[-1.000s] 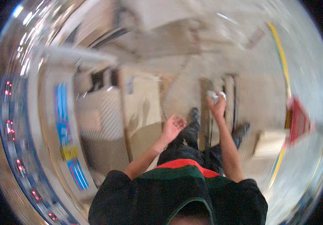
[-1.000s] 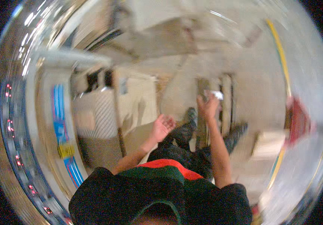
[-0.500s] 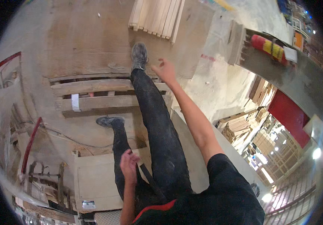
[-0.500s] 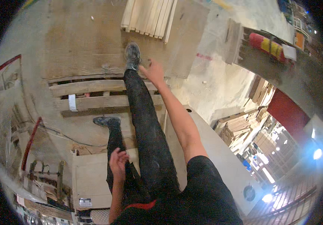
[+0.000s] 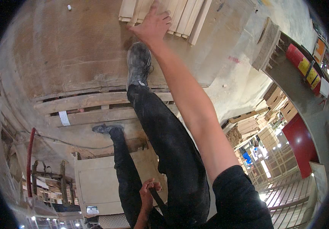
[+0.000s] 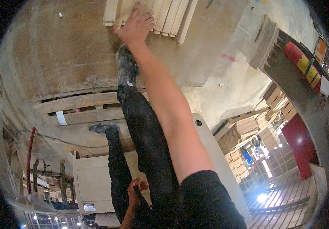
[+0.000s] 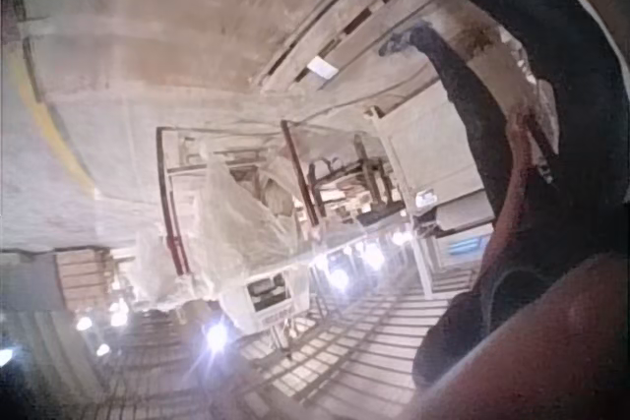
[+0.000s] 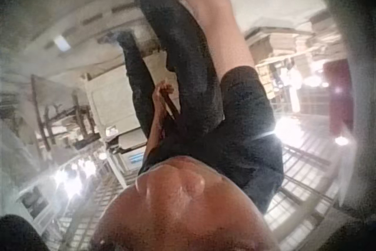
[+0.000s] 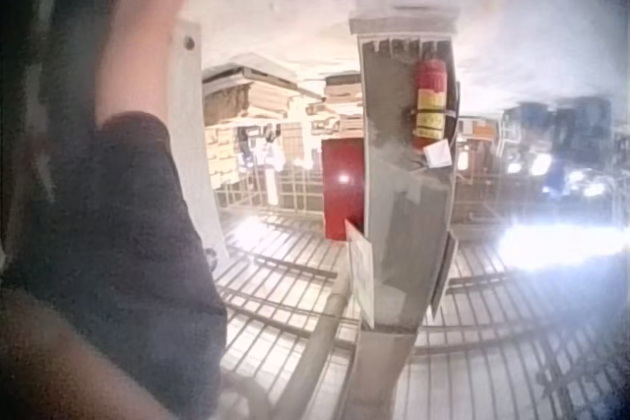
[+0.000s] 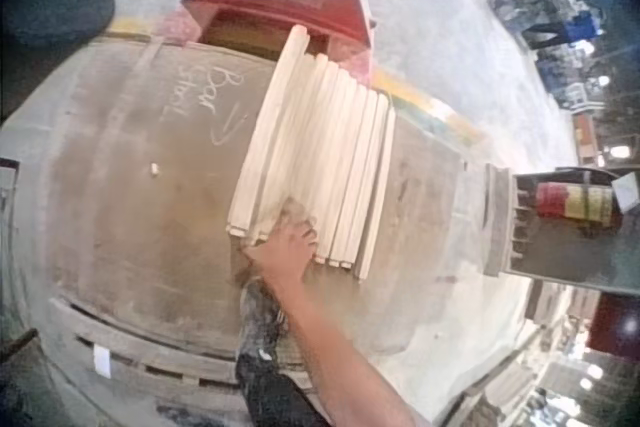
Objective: The person repeatedly picks up thin wooden planks from a machine output and stacks them on a pallet. After stacking several planks, the person uses a pallet jack to move the pallet across the factory floor and hands a paper to another worker.
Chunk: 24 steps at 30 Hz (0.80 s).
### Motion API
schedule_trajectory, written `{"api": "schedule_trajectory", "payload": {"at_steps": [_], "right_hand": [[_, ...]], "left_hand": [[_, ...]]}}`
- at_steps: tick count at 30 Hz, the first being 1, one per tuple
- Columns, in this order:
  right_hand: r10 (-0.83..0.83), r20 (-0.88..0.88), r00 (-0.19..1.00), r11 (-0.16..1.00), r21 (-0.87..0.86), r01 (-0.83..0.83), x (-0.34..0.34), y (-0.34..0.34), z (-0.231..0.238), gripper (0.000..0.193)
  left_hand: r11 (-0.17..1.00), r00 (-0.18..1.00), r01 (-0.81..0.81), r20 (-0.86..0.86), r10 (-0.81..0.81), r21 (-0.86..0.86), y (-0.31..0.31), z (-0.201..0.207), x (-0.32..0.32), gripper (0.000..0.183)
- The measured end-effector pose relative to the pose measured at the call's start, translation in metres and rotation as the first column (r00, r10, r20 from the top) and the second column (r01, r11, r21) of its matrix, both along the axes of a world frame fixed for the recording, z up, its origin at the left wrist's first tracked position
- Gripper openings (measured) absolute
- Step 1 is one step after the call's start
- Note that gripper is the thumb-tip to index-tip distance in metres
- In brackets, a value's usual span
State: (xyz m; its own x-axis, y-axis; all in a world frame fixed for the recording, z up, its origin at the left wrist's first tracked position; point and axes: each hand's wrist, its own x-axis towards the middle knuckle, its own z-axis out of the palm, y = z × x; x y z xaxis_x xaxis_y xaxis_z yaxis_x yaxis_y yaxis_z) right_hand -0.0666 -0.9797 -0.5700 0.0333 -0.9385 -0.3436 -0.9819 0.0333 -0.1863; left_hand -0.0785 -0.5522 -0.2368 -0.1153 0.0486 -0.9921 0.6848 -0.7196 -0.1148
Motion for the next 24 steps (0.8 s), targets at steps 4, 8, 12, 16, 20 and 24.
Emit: {"api": "schedule_trajectory", "payload": {"at_steps": [4, 8, 12, 16, 20, 24], "right_hand": [[-0.131, 0.008, 0.991, 0.982, 0.137, 0.129, 0.0, -0.013, -0.005, 0.103], [-0.139, -0.025, 0.99, 0.984, 0.107, 0.141, -0.008, -0.011, -0.023, 0.111], [-0.107, -0.081, 0.991, 0.987, 0.112, 0.116, -0.045, -0.011, -0.044, 0.13], [-0.082, -0.11, 0.991, 0.983, 0.158, 0.099, -0.048, -0.016, -0.04, 0.134], [-0.266, 0.015, 0.964, 0.964, 0.007, 0.266, -0.045, -0.025, -0.041, 0.133], [-0.301, -0.021, 0.953, 0.942, 0.147, 0.301, -0.046, -0.005, -0.019, 0.133]], "left_hand": [[0.994, 0.999, 0.024, -0.049, -0.019, 0.107, -0.012, -0.007, -0.002, 0.039], [0.977, 0.996, 0.024, -0.084, -0.007, 0.211, -0.004, -0.011, -0.005, 0.038], [0.975, 0.996, -0.012, -0.078, 0.03, 0.224, 0.0, -0.009, -0.005, 0.038], [0.967, 0.994, -0.017, -0.104, 0.044, 0.255, -0.003, -0.008, -0.007, 0.038], [0.983, 0.994, 0.007, -0.108, 0.013, 0.185, 0.009, -0.004, -0.007, 0.042], [0.98, 0.995, -0.041, -0.077, 0.057, 0.192, 0.037, 0.002, -0.003, 0.045]]}}
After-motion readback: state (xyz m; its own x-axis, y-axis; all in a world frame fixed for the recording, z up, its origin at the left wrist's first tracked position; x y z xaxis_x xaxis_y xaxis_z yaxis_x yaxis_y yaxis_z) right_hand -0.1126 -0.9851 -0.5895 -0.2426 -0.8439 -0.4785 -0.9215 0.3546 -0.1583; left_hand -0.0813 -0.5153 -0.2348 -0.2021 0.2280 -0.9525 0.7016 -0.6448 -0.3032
